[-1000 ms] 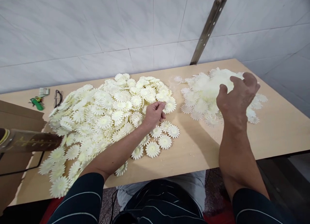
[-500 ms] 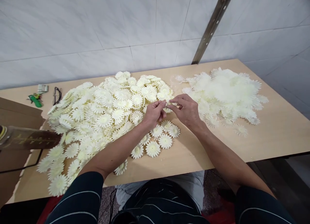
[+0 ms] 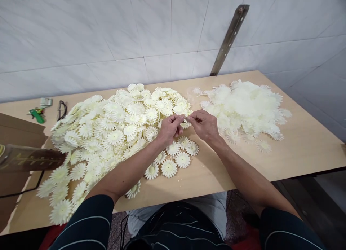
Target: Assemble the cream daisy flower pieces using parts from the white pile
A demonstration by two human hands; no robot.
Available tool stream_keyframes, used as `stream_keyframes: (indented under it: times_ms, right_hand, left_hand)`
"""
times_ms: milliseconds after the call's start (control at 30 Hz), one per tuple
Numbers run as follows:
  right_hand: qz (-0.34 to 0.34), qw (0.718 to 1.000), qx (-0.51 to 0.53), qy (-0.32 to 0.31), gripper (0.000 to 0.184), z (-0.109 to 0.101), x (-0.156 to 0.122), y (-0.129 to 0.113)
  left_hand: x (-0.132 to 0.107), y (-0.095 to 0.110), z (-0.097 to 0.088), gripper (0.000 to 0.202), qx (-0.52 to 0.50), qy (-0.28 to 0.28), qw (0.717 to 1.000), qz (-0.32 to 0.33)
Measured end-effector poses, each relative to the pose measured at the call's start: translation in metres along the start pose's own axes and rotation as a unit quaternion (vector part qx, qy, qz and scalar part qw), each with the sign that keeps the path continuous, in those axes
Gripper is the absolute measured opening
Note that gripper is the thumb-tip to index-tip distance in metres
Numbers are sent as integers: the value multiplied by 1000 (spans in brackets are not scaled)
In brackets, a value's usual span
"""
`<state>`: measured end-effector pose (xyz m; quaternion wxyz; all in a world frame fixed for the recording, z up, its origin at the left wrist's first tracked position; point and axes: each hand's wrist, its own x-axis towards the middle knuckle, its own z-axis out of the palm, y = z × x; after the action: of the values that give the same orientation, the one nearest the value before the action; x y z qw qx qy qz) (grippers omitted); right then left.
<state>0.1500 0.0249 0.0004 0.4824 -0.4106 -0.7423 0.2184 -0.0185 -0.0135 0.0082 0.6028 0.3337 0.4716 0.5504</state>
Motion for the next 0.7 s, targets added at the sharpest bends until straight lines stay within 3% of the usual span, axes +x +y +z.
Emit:
stream_keyframes:
  times_ms: [100,267,700]
  right_hand:
    - [51,998,27,6,18,0,1,-2]
    - [112,992,49,-7,29,-2,2,-3]
    - [49,999,-5,6,27,-3,0,-7]
  left_hand:
    - [-1,2,1,49,-9,4,1000,-13]
    - [-2,2,1,45,-19,5,999,-26]
    - [-1,2,0,46,-37,-2,999,-10]
